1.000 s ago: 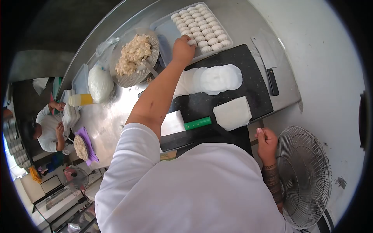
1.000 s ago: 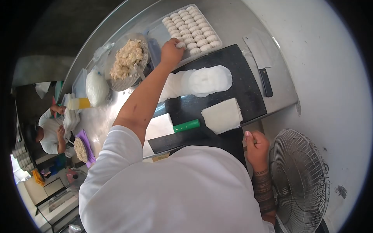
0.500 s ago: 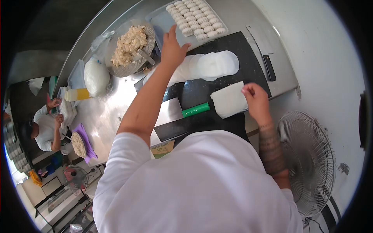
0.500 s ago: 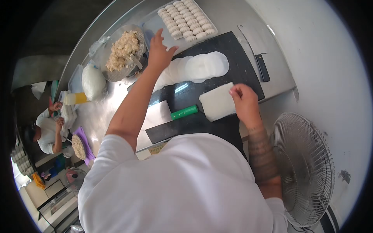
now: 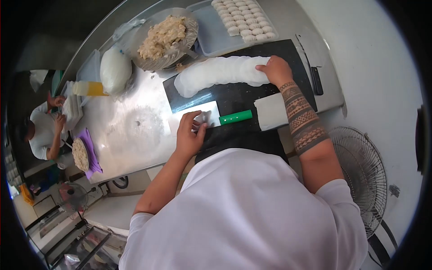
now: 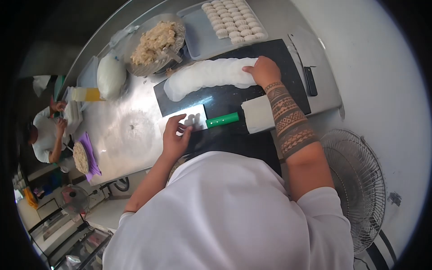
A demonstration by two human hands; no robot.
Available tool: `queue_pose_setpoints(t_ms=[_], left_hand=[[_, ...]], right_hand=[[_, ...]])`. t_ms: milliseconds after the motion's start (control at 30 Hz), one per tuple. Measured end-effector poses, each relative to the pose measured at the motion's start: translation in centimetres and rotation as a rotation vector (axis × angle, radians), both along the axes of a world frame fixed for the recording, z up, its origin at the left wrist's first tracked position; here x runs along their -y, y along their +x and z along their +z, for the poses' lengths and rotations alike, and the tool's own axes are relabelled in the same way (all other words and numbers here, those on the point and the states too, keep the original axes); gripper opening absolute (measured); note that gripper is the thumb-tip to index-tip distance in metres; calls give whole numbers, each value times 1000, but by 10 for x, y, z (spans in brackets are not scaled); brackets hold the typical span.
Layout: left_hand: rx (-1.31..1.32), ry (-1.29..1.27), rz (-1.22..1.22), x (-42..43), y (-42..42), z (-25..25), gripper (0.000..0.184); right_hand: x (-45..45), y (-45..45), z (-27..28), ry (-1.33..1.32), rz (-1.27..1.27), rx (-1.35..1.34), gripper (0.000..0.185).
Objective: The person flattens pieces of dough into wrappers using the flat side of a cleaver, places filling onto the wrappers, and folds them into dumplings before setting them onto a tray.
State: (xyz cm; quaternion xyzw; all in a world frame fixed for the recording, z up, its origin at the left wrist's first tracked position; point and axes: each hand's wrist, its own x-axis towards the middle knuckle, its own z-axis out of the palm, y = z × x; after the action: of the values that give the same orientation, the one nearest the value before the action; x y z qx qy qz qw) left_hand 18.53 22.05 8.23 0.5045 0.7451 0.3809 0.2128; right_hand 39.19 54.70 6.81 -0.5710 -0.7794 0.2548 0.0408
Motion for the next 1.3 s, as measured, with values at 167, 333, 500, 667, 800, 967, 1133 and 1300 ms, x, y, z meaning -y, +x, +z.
queue_pose_setpoints(t_ms=[167,333,500,667,800,967,1133,1300], left_hand=[[29,-17,81,30,-16,4,39],[64,-19,83,42,-26,2,36],[88,-11,34,44,-33,-2,34],[76,-29,-22,43,-35,2,35],[90,-26,-44,40,-34,1,35],[243,-46,-53,44,-25,1,34],[546,-378,-346,39,-5,20,38],[685,-708,-542,36,7,12,46]], right_hand=[[-20,8,-25,8,86,14,46],[-27,20,-31,-74,-32,-203,36],[-20,11,-23,19,-57,-138,43],[-21,-6,-12,48,-60,84,58],[-40,-2,-34,65,15,159,65],[-54,7,-53,139,142,194,56],[-47,4,-40,144,175,238,53],[-42,6,-33,67,80,132,63]])
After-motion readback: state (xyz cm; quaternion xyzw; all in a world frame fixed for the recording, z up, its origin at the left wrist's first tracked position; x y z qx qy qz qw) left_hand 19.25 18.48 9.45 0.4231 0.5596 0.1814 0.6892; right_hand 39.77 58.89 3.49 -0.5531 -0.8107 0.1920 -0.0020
